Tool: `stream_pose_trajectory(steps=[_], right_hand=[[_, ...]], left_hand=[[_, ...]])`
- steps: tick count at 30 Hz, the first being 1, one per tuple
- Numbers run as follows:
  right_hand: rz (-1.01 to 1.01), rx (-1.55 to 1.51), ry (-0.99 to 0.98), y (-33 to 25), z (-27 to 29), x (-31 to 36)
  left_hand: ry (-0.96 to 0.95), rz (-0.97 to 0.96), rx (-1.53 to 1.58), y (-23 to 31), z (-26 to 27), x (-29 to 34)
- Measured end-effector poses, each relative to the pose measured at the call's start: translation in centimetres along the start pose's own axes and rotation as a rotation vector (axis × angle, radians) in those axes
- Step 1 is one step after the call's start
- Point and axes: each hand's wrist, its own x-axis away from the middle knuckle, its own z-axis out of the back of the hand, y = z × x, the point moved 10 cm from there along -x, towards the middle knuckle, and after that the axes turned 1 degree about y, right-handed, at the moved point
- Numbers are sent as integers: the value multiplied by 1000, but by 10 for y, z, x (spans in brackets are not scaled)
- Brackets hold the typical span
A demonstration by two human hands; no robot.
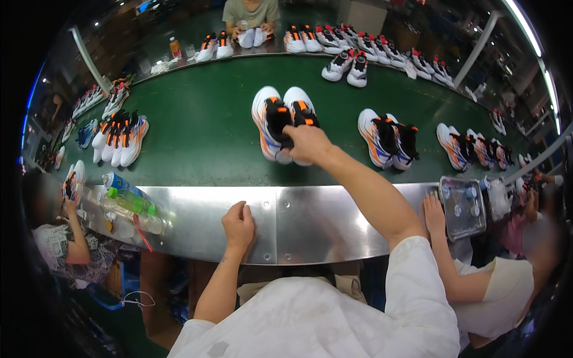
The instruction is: The person repeatedly picks up white sneakers with orange accents from a conveyor belt and secures the heel straps by hand. They place each finished pair back onto the belt and continue the same process with additional pairs throughout the clip.
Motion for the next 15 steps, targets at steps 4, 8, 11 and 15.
stream_pose_trajectory(steps=[4, 8, 11, 15], right_hand=[[59, 76, 60, 13, 46, -10], [-295, 477, -239, 145, 63, 44], [-478, 482, -495, 274, 43, 117], [-441, 279, -222, 332, 15, 168]], left_hand=[[16, 15, 9, 15, 12, 3], [30, 2, -41, 27, 15, 4], [12, -14, -78, 31, 6, 3], [-2, -50, -95, 32, -1, 2]])
